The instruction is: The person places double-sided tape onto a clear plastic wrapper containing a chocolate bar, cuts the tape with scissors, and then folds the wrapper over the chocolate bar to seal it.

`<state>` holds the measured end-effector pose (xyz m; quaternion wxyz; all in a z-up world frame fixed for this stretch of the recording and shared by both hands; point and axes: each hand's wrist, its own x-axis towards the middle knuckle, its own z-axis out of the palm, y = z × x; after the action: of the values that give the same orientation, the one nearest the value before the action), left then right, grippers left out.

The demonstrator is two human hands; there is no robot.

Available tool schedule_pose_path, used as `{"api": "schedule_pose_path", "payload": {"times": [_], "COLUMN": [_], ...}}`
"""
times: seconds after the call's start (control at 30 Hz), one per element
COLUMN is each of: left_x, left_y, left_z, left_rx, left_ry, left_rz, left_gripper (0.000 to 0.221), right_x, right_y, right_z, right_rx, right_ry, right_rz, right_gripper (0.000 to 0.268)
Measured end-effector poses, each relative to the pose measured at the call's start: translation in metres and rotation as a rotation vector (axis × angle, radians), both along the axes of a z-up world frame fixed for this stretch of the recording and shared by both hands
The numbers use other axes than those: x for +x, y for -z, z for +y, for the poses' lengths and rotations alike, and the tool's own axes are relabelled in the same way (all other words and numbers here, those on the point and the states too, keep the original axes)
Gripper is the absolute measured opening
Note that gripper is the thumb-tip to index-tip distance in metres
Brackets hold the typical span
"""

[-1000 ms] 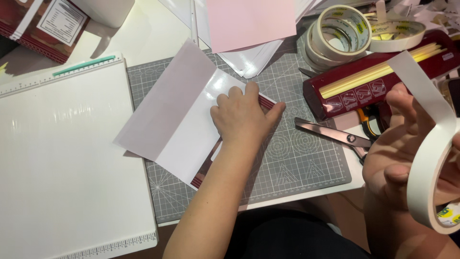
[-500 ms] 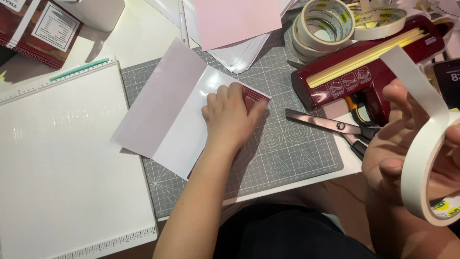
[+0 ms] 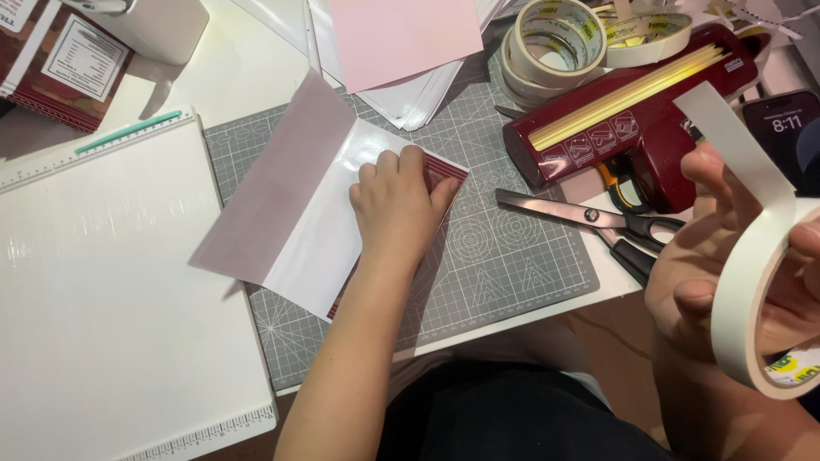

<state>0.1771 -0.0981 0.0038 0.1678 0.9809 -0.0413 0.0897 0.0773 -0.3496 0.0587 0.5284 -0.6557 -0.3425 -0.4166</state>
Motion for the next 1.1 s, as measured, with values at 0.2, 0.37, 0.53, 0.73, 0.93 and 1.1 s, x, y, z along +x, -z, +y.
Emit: {"api": "schedule_pose_path", "payload": {"times": [0.2, 0.37, 0.53, 0.73, 0.93, 1.1], "left_x": [0.000, -0.003, -0.010, -0.013, -0.016, -0.033], "left_y": [-0.022, -0.024, -0.029, -0.024, -0.018, -0.030], "left_z": [0.013, 0.016, 0.018, 0.019, 0.021, 0.031], "left_rx": [-0.088, -0.103, -0.128, -0.152, -0.157, -0.181], "left_ry": [0.116, 0.134, 0.139, 0.158, 0.176, 0.189], "left_rz": [0.285, 0.262, 0.193, 0.120, 0.139, 0.150], "left_gripper": [0.046, 0.048, 0.050, 0.049, 0.052, 0.073], "right_x": [-0.008, 0.036, 0.065, 0.070, 0.072, 0.068], "right_y": [-0.037, -0.008, 0.053, 0.061, 0.072, 0.066], "right_z": [0.018, 0.080, 0.109, 0.112, 0.112, 0.118], "right_rx": [1.100, 0.394, 0.556, 0.386, 0.339, 0.361], "right_ry": [-1.127, -0.322, -0.485, -0.369, -0.365, -0.341], "right_rz": [0.898, 0.515, 0.785, 0.858, 0.871, 0.873], "right_gripper": [0.048, 0.048, 0.048, 0.047, 0.049, 0.048]}}
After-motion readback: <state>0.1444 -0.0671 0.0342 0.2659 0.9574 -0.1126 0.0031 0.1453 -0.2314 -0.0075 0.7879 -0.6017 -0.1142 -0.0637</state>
